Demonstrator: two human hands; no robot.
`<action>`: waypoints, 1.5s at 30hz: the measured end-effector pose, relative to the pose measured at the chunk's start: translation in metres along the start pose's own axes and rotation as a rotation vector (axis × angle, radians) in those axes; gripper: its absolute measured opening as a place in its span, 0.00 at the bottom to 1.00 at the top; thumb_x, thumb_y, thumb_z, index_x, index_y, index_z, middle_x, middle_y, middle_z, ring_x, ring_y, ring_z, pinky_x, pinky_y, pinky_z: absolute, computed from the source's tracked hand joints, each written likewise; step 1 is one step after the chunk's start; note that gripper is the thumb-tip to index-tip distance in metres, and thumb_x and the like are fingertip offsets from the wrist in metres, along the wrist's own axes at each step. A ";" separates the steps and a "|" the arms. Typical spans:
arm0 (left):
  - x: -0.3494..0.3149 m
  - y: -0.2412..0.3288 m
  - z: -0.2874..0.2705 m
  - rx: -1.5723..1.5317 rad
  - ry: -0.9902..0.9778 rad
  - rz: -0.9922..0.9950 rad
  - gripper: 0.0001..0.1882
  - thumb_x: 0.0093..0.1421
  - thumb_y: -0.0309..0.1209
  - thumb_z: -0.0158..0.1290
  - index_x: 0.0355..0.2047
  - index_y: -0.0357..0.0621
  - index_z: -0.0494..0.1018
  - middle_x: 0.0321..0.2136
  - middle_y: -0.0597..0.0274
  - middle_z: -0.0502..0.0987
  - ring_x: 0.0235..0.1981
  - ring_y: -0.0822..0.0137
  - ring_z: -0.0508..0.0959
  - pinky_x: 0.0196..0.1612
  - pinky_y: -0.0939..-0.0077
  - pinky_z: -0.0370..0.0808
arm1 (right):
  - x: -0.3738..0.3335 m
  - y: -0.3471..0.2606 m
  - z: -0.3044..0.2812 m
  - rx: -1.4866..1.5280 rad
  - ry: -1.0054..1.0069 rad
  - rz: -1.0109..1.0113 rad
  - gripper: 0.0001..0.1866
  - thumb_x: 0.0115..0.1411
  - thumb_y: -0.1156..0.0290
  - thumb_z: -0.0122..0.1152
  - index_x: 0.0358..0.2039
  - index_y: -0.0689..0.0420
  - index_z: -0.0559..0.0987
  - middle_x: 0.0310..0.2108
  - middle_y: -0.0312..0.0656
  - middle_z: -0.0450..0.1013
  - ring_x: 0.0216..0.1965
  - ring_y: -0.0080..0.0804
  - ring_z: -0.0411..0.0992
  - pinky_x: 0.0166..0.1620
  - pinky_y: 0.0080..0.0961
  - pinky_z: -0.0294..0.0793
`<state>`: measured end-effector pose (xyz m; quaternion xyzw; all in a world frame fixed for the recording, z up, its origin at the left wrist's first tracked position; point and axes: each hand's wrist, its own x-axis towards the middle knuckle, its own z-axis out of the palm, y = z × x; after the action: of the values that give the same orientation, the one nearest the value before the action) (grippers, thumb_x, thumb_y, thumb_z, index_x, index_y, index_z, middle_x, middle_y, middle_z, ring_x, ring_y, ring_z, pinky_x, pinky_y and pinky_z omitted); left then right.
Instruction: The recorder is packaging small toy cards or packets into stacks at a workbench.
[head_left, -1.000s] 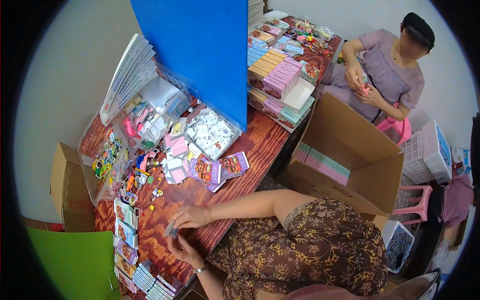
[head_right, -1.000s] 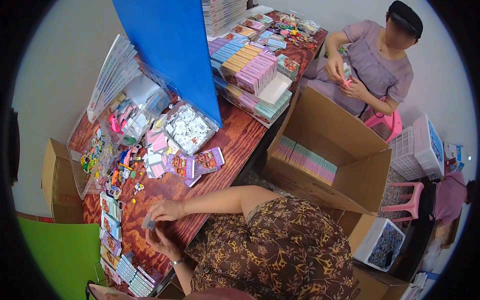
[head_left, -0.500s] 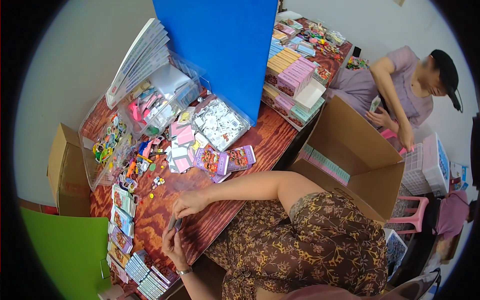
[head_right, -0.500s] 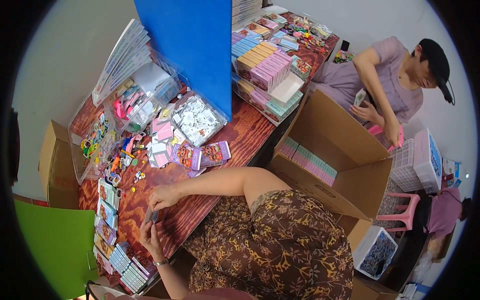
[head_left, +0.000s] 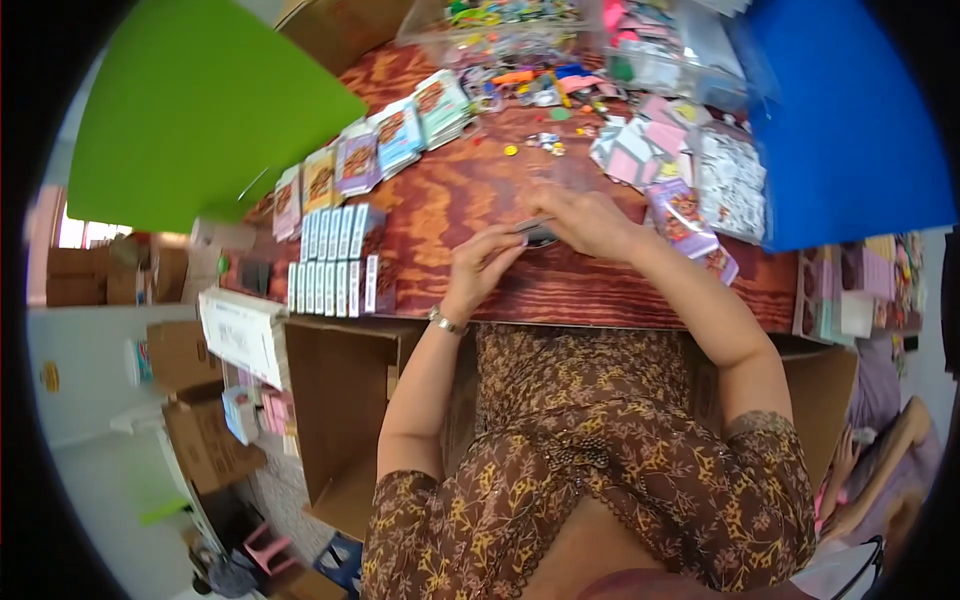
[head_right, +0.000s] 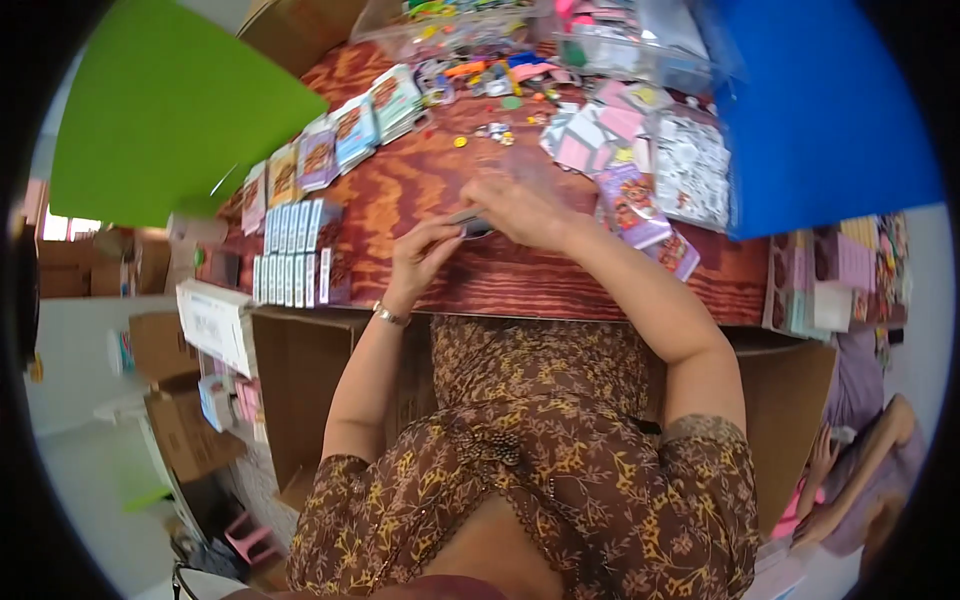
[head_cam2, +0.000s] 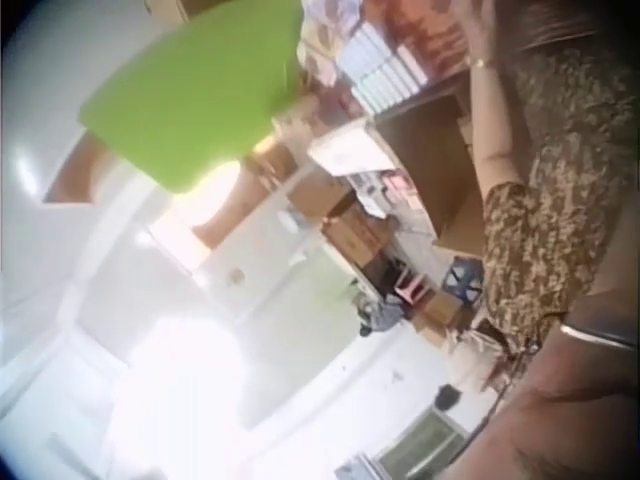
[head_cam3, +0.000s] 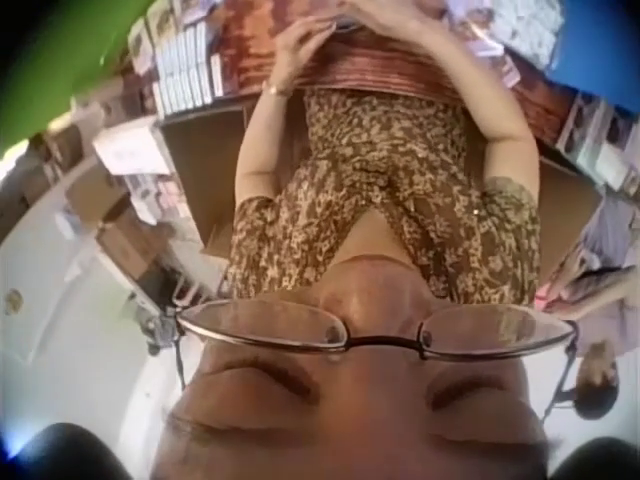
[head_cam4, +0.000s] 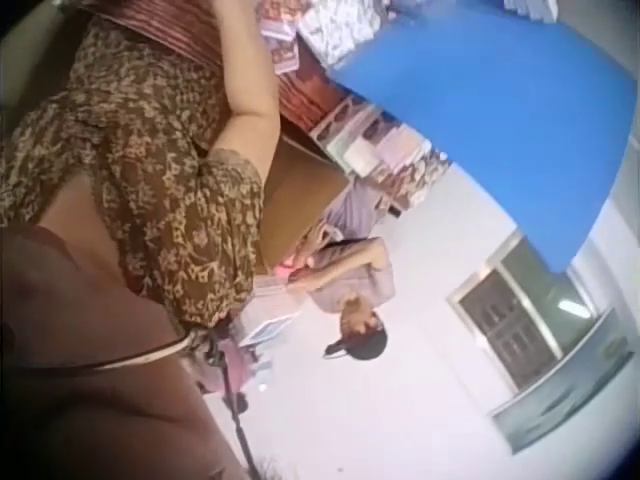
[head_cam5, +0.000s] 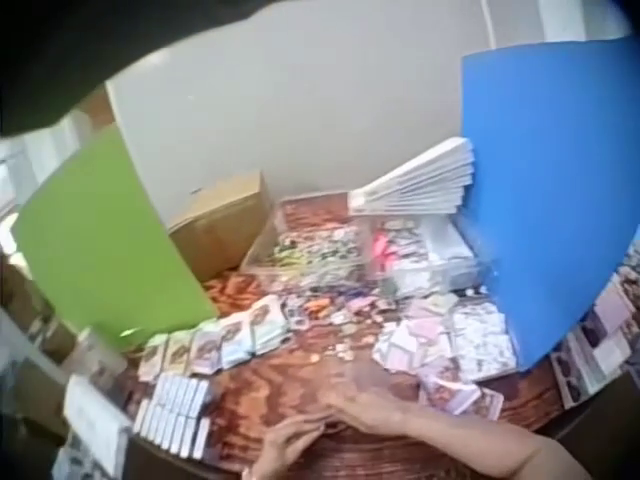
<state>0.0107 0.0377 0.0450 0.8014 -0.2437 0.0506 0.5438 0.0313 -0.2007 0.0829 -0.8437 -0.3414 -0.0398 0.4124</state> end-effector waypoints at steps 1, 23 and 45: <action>-0.003 -0.002 -0.002 -0.048 -0.011 -0.016 0.08 0.58 0.21 0.62 0.38 0.36 0.80 0.41 0.55 0.82 0.41 0.65 0.81 0.44 0.74 0.77 | -0.001 0.000 0.002 -0.030 -0.001 -0.030 0.12 0.62 0.74 0.59 0.46 0.53 0.71 0.40 0.48 0.73 0.44 0.55 0.73 0.44 0.44 0.75; -0.016 -0.018 0.011 -0.296 0.126 -0.160 0.08 0.58 0.23 0.64 0.35 0.38 0.76 0.33 0.63 0.82 0.34 0.76 0.82 0.38 0.80 0.79 | 0.009 -0.028 0.002 0.034 -0.004 0.113 0.08 0.53 0.76 0.65 0.35 0.56 0.79 0.34 0.43 0.73 0.39 0.46 0.75 0.41 0.38 0.75; -0.008 0.007 0.013 0.234 0.210 0.289 0.12 0.55 0.21 0.63 0.40 0.42 0.79 0.42 0.54 0.81 0.39 0.56 0.84 0.39 0.68 0.82 | -0.028 -0.014 -0.006 -0.135 0.044 -0.060 0.19 0.54 0.74 0.67 0.48 0.55 0.80 0.47 0.42 0.76 0.46 0.44 0.74 0.49 0.37 0.75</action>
<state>-0.0015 0.0266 0.0427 0.8063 -0.2905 0.2391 0.4564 0.0028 -0.2147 0.0862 -0.8579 -0.3540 -0.0934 0.3605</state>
